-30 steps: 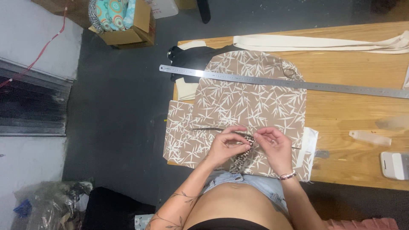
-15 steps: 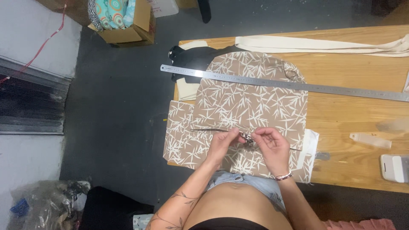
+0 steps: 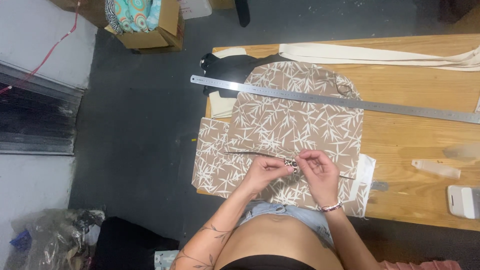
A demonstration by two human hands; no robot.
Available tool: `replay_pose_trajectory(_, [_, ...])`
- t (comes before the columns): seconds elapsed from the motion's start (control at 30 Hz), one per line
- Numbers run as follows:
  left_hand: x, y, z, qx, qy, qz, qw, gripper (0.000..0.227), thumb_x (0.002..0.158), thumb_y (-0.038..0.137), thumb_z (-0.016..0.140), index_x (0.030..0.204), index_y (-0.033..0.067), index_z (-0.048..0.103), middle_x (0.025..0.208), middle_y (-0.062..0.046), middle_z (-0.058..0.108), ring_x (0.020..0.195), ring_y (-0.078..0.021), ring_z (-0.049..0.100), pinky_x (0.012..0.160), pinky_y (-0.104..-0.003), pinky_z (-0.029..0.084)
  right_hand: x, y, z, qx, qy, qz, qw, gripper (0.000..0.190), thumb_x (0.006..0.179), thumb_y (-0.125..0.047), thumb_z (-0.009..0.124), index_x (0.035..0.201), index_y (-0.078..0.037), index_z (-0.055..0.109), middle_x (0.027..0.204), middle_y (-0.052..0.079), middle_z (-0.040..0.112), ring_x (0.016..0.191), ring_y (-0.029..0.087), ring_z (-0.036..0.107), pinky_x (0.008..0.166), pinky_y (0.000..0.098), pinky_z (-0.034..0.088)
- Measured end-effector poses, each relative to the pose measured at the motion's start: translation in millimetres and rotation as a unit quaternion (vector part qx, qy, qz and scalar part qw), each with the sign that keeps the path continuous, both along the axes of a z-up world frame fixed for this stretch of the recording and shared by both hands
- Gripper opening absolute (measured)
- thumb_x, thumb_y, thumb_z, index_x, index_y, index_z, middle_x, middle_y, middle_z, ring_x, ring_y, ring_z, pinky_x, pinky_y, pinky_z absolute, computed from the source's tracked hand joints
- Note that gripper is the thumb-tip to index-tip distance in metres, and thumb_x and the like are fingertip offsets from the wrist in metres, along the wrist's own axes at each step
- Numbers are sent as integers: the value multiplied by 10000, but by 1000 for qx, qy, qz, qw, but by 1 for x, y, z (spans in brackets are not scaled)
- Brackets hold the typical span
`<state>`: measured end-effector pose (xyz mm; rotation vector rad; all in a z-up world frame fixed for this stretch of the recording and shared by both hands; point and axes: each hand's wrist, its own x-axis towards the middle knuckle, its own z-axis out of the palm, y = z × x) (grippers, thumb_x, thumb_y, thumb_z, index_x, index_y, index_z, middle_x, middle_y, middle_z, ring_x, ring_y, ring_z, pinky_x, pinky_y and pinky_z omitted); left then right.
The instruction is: Assembling a fabric bag by measuring, folding, and aligning decorative trim
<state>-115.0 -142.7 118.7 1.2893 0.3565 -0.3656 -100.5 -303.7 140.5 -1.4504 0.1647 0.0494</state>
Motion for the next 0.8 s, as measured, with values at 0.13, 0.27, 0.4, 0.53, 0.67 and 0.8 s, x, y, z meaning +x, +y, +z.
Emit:
replay_pose_trajectory(0.13, [4, 5, 14, -23, 9, -5, 1000, 199, 720, 33, 888, 876, -8, 772, 1001, -54, 717, 831, -125, 726, 762, -201, 605, 1, -1, -7, 3, 2, 0, 1000, 115, 872, 43, 740, 958, 17, 668, 951, 109, 711, 938, 97, 657, 906, 267, 595])
replay_pose_trajectory(0.27, [6, 7, 18, -26, -41, -22, 999, 180, 701, 7, 888, 836, 3, 769, 1163, -150, 714, 919, -184, 735, 811, -233, 604, 0, -1, -14, 10, 10, 3, 1000, 123, 872, 35, 744, 965, 16, 666, 945, 105, 711, 921, 92, 661, 893, 252, 593])
replay_pose_trajectory(0.4, [1, 9, -15, -13, -48, -10, 999, 216, 707, -8, 884, 882, -31, 760, 1091, -129, 686, 907, -189, 726, 804, -253, 619, 0, -1, -12, 9, 25, 7, 1000, 157, 873, 6, 758, 1001, -7, 670, 935, 86, 712, 893, 83, 659, 855, 237, 588])
replay_pose_trajectory(0.53, [0, 14, -24, 13, -52, -26, 998, 232, 703, -27, 870, 900, -40, 750, 1072, -140, 705, 943, -235, 726, 808, -267, 630, 6, -5, 7, 1, 127, 95, 987, 353, 860, -68, 763, 1201, -16, 686, 1016, 131, 708, 941, 155, 665, 895, 317, 589])
replay_pose_trajectory(0.67, [-6, 12, -23, 62, -103, -61, 991, 266, 686, 4, 893, 899, -46, 740, 1064, -154, 706, 961, -257, 721, 830, -310, 627, 9, -10, 15, 11, 172, 168, 971, 335, 847, -73, 773, 1177, -22, 747, 953, 115, 759, 858, 131, 695, 827, 281, 593])
replay_pose_trajectory(0.8, [-3, 14, 10, 229, -250, -124, 932, 165, 725, 154, 887, 819, 89, 768, 994, -26, 709, 1032, -241, 736, 910, -356, 612, 8, -15, 4, 70, 222, 168, 958, 332, 836, -46, 762, 1157, 33, 735, 948, 128, 760, 782, 138, 708, 744, 240, 595])
